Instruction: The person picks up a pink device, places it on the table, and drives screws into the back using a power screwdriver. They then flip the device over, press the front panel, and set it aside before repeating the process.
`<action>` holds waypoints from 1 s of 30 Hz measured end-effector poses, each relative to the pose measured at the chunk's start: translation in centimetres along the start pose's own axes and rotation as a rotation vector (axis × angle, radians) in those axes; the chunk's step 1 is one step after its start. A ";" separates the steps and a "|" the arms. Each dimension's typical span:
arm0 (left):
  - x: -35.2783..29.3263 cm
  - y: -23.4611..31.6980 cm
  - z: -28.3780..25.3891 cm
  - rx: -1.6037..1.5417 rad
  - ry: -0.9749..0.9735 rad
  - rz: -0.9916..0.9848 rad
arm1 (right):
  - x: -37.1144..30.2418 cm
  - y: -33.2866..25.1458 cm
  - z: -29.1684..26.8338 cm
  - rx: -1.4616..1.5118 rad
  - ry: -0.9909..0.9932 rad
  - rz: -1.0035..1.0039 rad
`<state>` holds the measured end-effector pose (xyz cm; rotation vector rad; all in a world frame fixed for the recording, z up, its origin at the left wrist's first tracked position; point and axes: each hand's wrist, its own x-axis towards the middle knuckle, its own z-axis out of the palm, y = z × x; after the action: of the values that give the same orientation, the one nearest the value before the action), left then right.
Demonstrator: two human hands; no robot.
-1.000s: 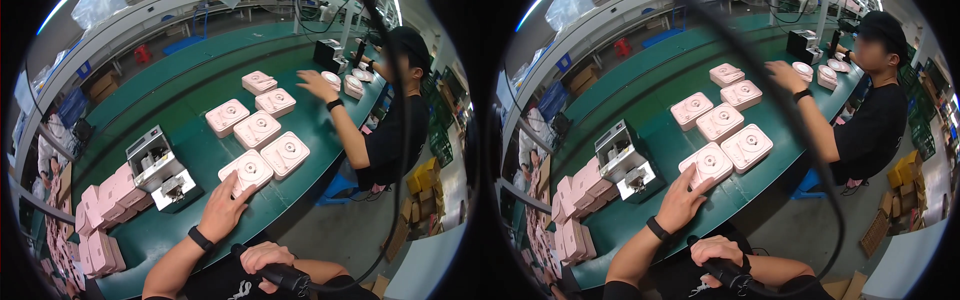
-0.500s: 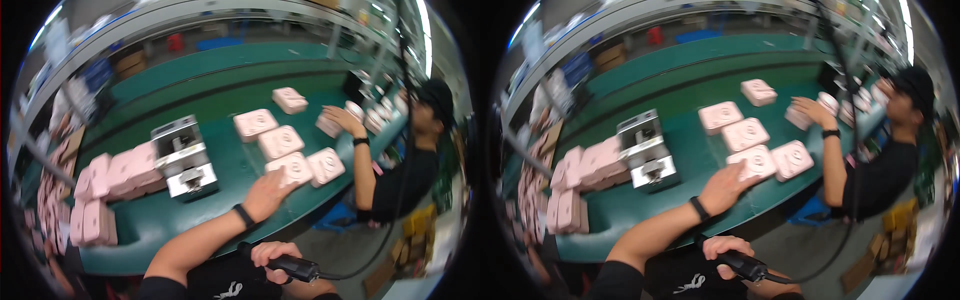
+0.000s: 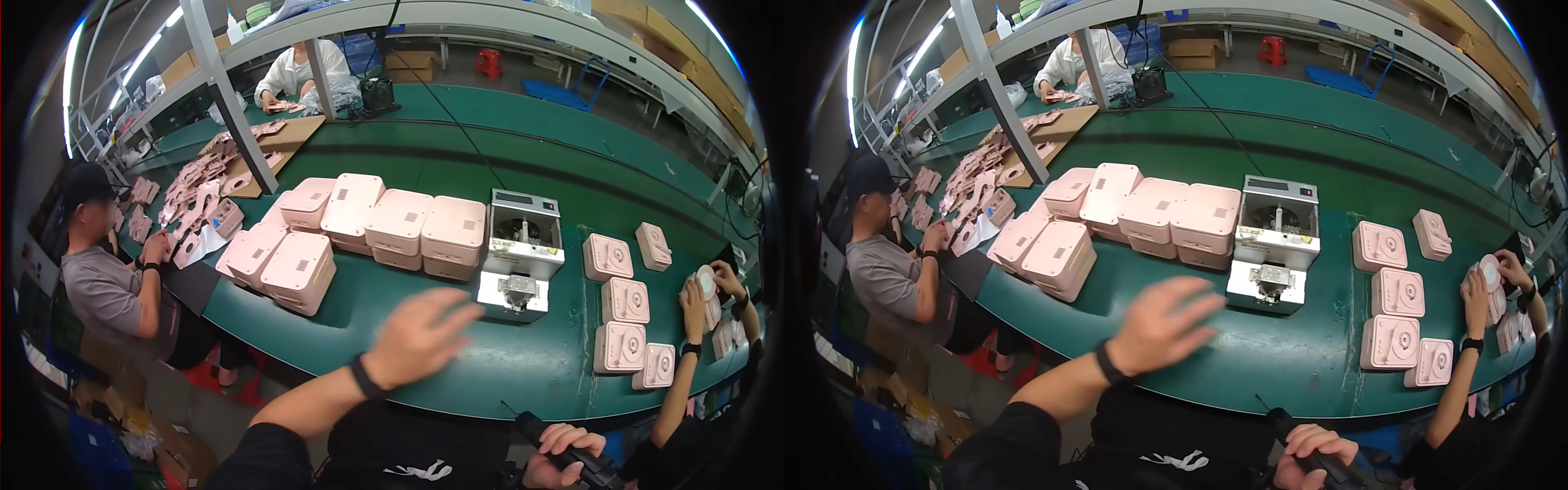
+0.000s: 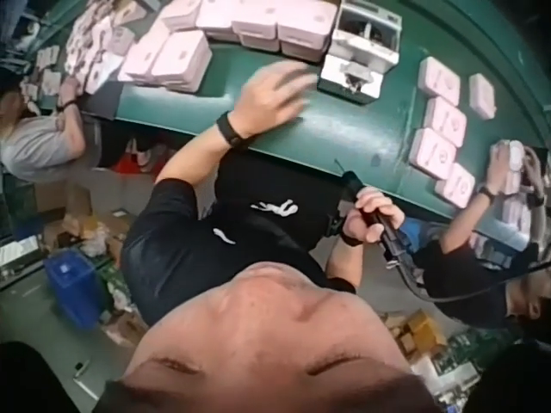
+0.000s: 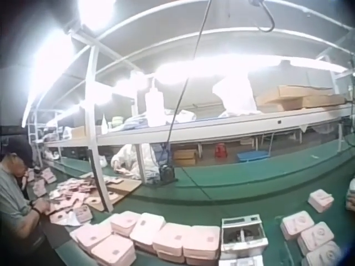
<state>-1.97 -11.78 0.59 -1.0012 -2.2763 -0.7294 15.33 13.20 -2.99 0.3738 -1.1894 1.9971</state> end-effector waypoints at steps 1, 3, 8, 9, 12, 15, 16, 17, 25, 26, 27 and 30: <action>-0.9 -1.5 -2.6 0.189 0.051 -0.055 | 0.2 0.1 -0.3 -0.024 -0.022 0.008; -2.4 -3.7 -6.9 0.463 0.122 -0.311 | 0.6 0.5 -0.7 -0.021 -0.039 0.017; -7.6 -9.1 -11.1 0.749 -0.021 -0.470 | 1.4 1.7 0.9 -0.113 -0.048 0.042; -8.4 -9.3 -11.3 0.774 -0.094 -0.469 | 1.5 2.0 1.2 -0.162 -0.019 0.039; -9.9 -8.1 -11.1 0.651 -0.142 -0.348 | 1.6 1.9 1.9 -0.197 0.056 0.082; -10.6 -6.1 -9.1 0.445 -0.246 -0.176 | 1.2 1.4 1.8 -0.217 0.086 0.080; -10.3 -5.3 -7.8 0.301 -0.324 -0.060 | 1.0 1.2 1.5 -0.217 0.081 0.056; -9.7 -4.4 -6.5 0.282 -0.318 -0.061 | 0.8 1.1 1.4 -0.219 0.075 0.033; -1.7 -3.9 1.1 -0.265 -0.478 0.324 | 4.2 1.4 4.3 -0.288 -0.043 0.201; -1.3 -4.2 1.8 -0.280 -0.523 0.369 | 5.5 1.4 4.6 -0.279 -0.023 0.206; -1.7 -4.2 2.0 -0.312 -0.509 0.382 | 7.0 1.5 5.3 -0.255 -0.009 0.207; -1.6 -5.9 3.5 -0.490 -0.414 0.252 | 11.6 2.1 7.0 -0.253 -0.041 0.101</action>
<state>-6.53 -13.66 -4.50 -1.7729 -2.2836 -1.0777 5.22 12.15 6.17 0.2322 -1.4924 1.9006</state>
